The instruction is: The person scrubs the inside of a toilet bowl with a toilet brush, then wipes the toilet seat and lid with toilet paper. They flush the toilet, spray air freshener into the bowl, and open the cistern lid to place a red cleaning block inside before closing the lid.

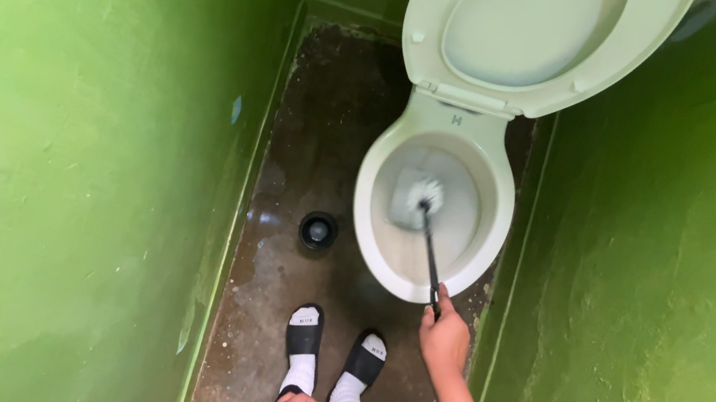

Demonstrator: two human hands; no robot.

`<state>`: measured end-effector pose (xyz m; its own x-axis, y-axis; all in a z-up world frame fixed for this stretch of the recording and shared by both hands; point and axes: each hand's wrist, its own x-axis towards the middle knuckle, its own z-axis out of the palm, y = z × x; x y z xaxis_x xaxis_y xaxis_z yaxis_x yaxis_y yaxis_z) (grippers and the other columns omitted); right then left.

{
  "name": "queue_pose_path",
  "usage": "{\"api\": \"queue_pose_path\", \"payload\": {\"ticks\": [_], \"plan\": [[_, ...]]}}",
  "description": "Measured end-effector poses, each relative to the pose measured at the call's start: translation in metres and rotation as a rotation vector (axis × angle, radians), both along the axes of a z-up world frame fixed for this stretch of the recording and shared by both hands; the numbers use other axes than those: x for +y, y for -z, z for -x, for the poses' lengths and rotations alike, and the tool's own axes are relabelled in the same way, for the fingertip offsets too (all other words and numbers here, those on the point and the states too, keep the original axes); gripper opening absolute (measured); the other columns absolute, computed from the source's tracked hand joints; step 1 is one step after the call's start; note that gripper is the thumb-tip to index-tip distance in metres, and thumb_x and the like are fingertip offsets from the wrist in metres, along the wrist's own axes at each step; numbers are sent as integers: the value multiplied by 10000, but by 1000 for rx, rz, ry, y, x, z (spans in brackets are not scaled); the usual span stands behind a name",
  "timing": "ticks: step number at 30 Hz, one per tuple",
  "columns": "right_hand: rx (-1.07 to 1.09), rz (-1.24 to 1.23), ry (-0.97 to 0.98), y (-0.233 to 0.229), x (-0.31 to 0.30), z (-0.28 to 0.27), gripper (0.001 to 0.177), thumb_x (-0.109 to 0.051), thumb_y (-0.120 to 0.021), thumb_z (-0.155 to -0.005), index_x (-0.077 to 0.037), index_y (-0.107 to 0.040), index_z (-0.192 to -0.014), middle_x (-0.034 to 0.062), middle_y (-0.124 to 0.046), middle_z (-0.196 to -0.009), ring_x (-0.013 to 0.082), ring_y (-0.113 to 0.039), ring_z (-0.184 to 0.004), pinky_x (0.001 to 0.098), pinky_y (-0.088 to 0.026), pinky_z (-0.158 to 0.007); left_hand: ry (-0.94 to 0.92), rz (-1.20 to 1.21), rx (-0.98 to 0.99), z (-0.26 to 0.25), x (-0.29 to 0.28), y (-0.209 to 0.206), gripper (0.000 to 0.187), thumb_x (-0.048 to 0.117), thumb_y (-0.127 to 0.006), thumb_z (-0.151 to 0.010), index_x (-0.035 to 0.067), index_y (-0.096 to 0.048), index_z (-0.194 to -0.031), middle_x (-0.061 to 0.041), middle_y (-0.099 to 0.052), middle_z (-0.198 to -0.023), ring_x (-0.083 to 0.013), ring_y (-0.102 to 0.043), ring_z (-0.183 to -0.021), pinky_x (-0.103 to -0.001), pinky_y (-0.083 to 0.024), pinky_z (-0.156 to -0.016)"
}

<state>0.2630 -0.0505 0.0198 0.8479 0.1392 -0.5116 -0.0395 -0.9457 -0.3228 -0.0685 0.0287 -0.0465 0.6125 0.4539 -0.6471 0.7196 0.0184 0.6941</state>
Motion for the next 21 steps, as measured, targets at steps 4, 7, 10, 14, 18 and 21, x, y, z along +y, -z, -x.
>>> {"api": "queue_pose_path", "payload": {"ticks": [4, 7, 10, 14, 18, 21], "plan": [[-20, 105, -161, -13, 10, -3, 508, -213, -654, -894, -201, -620, -1401, 246, -726, -1018, 428, -695, -959, 495, -541, -890, 15, 18, 44, -2, 2, -2, 244, 14, -675, -806, 172, -785, -956, -35, -720, -927, -178, -705, -706, -309, -592, -720], [-103, -1, -85, -51, 29, -4, 524, -215, -654, -883, -194, -619, -1406, 231, -743, -984, 412, -715, -922, 478, -559, -857, -9, 11, 37, -1, 7, -3, 263, 5, -672, -786, 173, -787, -952, -30, -725, -923, -167, -708, -706, -302, -596, -719], [-96, -21, -40, -118, 37, 6, 516, -236, -658, -893, -221, -620, -1408, 238, -738, -911, 404, -722, -858, 471, -563, -793, -14, 6, 33, 0, 15, 0, 246, 16, -683, -796, 171, -793, -952, -34, -732, -919, -170, -708, -701, -302, -591, -719], [123, 14, -30, -191, 52, 34, 539, -265, -682, -896, -315, -594, -1425, 240, -720, -799, 387, -732, -731, 449, -574, -740, -55, 16, 41, 7, 25, 4, 260, -4, -670, -786, 159, -793, -947, -32, -743, -936, -159, -734, -709, -296, -599, -722], [234, -44, -181, -171, 81, 55, 576, -241, -701, -871, -312, -575, -1429, 229, -734, -843, 396, -720, -822, 457, -560, -794, -85, 49, 88, 19, 32, 10, 206, 30, -689, -820, 159, -788, -947, -23, -743, -961, -166, -728, -692, -292, -599, -707], [158, -82, -401, -99, 107, 62, 553, -207, -706, -854, -192, -600, -1397, 240, -714, -972, 420, -693, -952, 486, -548, -848, -137, 45, -59, 29, 36, 19, 270, -21, -645, -790, 142, -792, -946, -66, -738, -915, -136, -770, -742, -279, -621, -730]]}}
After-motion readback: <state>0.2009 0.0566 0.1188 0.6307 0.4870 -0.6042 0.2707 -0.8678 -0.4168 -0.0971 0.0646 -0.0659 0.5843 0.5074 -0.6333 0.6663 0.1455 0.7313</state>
